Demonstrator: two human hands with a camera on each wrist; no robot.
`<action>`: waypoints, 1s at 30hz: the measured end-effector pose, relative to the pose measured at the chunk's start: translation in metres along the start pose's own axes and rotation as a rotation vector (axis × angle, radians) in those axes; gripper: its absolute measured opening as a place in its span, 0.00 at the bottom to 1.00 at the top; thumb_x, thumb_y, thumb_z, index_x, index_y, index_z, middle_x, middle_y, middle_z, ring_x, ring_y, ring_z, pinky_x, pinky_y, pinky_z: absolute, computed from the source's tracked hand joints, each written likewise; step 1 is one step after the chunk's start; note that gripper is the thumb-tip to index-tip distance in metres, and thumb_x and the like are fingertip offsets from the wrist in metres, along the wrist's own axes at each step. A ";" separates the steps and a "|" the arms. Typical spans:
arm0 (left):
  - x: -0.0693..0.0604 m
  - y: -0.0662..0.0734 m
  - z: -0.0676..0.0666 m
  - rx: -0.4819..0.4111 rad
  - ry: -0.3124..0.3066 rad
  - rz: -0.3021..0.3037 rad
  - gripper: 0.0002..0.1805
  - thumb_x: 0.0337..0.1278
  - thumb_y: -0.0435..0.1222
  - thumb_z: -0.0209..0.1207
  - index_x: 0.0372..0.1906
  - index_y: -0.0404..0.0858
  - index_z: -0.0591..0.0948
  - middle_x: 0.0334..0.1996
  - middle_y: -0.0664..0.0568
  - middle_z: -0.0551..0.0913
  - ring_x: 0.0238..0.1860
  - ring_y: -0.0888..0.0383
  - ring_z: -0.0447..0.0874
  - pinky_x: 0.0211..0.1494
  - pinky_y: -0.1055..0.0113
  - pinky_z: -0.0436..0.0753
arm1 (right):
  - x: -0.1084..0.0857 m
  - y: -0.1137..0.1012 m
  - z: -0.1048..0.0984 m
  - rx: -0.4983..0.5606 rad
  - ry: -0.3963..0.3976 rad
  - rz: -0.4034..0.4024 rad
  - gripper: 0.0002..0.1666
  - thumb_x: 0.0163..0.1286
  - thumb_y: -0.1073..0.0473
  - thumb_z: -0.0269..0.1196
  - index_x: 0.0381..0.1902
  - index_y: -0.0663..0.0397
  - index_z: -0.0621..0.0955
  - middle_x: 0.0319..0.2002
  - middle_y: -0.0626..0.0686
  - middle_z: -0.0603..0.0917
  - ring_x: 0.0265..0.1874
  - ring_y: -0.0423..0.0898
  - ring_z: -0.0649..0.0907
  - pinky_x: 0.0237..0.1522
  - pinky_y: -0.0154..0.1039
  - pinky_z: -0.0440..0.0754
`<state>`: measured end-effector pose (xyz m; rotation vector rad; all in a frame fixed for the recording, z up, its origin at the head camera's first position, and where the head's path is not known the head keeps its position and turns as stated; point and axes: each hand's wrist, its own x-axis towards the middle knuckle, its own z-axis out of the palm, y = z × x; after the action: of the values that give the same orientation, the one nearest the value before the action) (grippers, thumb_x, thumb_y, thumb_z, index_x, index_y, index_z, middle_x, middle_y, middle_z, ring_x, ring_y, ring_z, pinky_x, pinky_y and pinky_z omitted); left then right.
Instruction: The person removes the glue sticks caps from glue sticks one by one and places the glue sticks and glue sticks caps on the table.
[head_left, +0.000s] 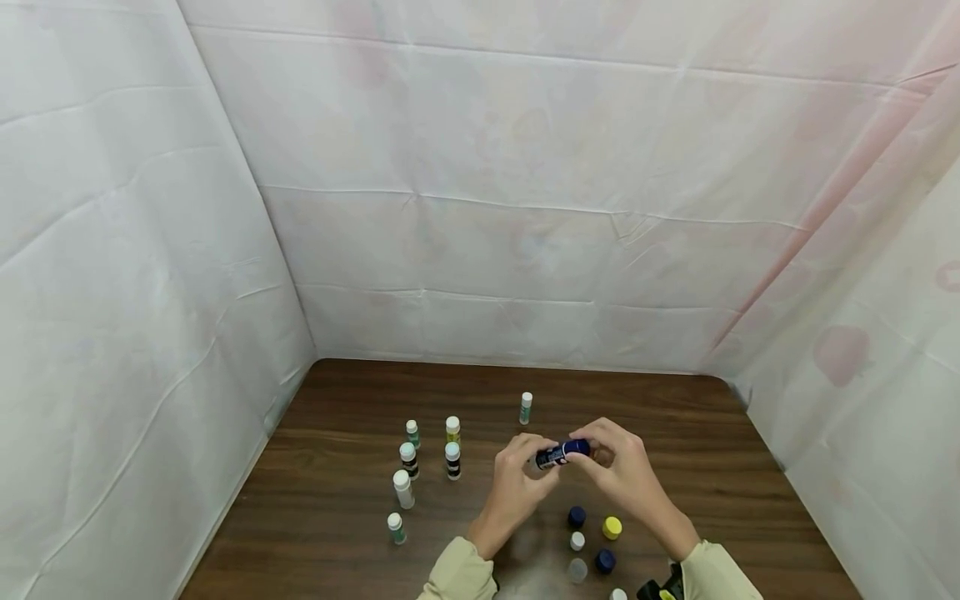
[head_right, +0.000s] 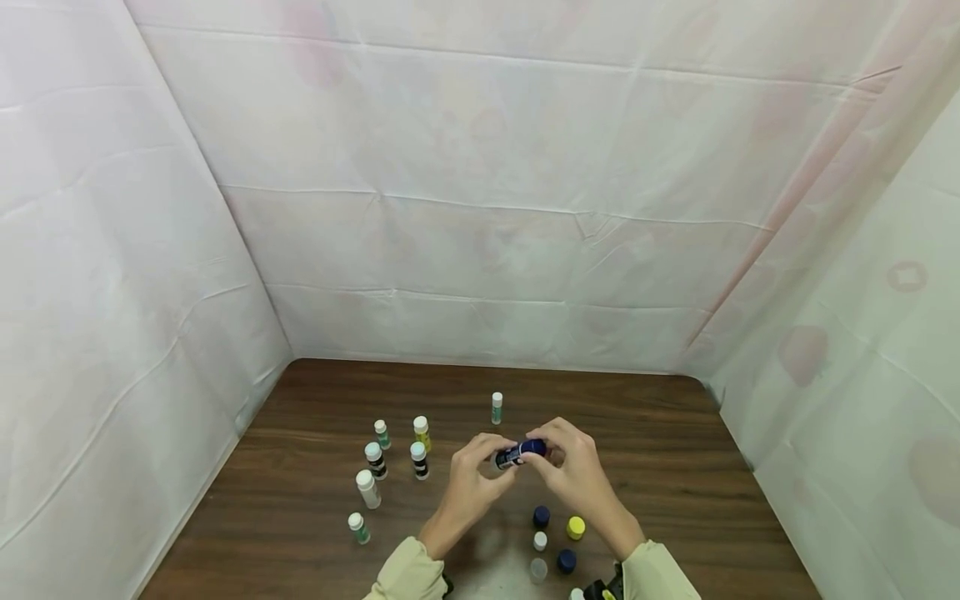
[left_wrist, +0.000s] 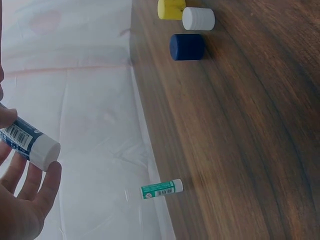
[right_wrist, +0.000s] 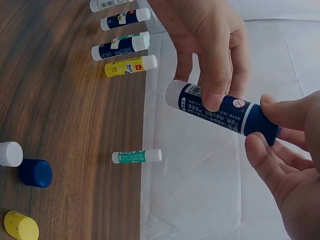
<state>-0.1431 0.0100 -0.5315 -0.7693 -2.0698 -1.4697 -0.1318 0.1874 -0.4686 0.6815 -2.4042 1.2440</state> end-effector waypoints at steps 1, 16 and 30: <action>-0.001 -0.001 0.000 -0.004 -0.001 -0.002 0.14 0.46 0.29 0.67 0.42 0.39 0.83 0.39 0.53 0.81 0.41 0.61 0.80 0.43 0.68 0.81 | 0.000 0.000 0.000 -0.003 -0.002 -0.007 0.16 0.51 0.68 0.72 0.38 0.48 0.83 0.34 0.44 0.80 0.27 0.36 0.79 0.23 0.31 0.80; 0.001 0.023 -0.020 -0.030 0.116 0.038 0.17 0.32 0.18 0.67 0.36 0.30 0.82 0.32 0.42 0.82 0.28 0.47 0.81 0.29 0.61 0.81 | 0.007 -0.006 -0.016 -0.007 0.032 -0.026 0.17 0.51 0.67 0.72 0.39 0.50 0.83 0.35 0.46 0.80 0.28 0.40 0.78 0.24 0.32 0.80; -0.002 0.025 -0.022 -0.033 0.133 0.024 0.17 0.34 0.19 0.67 0.37 0.31 0.82 0.33 0.43 0.82 0.31 0.50 0.82 0.30 0.60 0.83 | 0.004 -0.007 -0.010 0.001 0.032 -0.006 0.18 0.50 0.68 0.73 0.40 0.49 0.84 0.36 0.46 0.80 0.29 0.39 0.79 0.23 0.32 0.80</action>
<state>-0.1234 -0.0043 -0.5092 -0.6873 -1.9359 -1.5034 -0.1307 0.1915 -0.4561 0.6630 -2.3742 1.2447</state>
